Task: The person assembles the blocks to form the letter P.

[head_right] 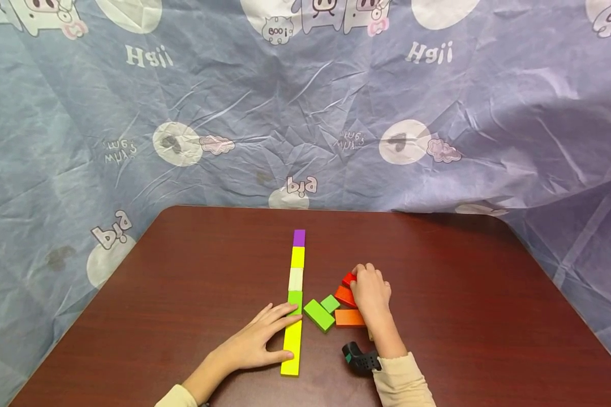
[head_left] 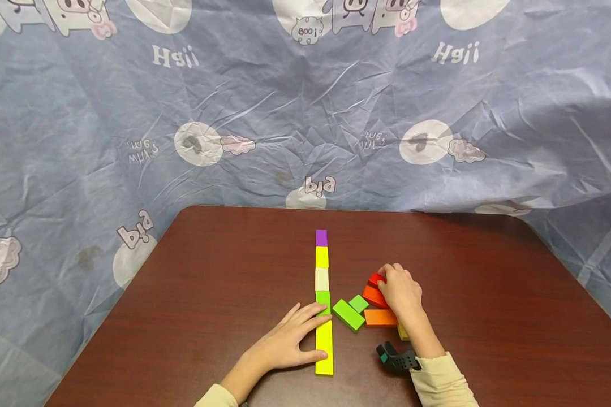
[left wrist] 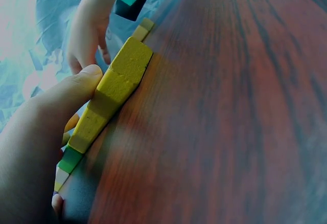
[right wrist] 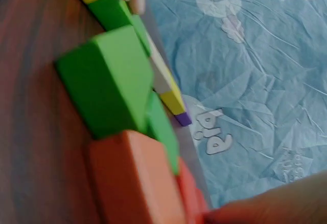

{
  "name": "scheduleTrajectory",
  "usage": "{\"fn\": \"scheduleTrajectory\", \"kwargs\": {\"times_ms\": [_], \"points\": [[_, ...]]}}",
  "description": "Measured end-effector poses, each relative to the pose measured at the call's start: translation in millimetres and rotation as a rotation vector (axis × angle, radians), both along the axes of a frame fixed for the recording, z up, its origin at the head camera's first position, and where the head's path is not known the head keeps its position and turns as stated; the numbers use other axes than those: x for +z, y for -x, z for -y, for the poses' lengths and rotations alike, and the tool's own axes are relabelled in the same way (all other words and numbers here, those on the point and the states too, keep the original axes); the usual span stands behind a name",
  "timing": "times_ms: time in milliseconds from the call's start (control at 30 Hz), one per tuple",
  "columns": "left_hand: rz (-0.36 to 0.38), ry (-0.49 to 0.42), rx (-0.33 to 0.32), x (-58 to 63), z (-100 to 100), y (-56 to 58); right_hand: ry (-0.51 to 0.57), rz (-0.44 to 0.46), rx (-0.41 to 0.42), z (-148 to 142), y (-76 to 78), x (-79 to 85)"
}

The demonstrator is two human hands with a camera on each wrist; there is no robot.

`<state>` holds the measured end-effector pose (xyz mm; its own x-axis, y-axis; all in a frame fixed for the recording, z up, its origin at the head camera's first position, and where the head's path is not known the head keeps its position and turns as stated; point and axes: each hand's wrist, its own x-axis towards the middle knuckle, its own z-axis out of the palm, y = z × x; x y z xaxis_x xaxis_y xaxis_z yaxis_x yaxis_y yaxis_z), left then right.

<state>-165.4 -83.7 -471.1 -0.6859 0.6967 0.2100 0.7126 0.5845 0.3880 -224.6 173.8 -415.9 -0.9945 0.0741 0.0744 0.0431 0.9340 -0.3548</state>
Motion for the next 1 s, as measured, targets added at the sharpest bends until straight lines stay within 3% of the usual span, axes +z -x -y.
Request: {"fn": "scheduleTrajectory", "kwargs": {"times_ms": [200, 500, 733, 1000], "points": [[0.001, -0.001, 0.001, -0.5, 1, 0.4, 0.011, -0.103, 0.014, 9, 1.7, -10.3], [0.008, -0.008, 0.004, 1.7, 1, -0.7, -0.015, -0.207, 0.286, 25, 4.9, -22.5], [0.010, -0.003, 0.009, 0.8, 1, -0.7, -0.032, -0.213, 0.191, 29, 2.8, -20.1], [0.015, -0.010, 0.002, 2.0, 1, -0.3, -0.062, -0.161, 0.263, 35, 3.3, -24.5]]}}
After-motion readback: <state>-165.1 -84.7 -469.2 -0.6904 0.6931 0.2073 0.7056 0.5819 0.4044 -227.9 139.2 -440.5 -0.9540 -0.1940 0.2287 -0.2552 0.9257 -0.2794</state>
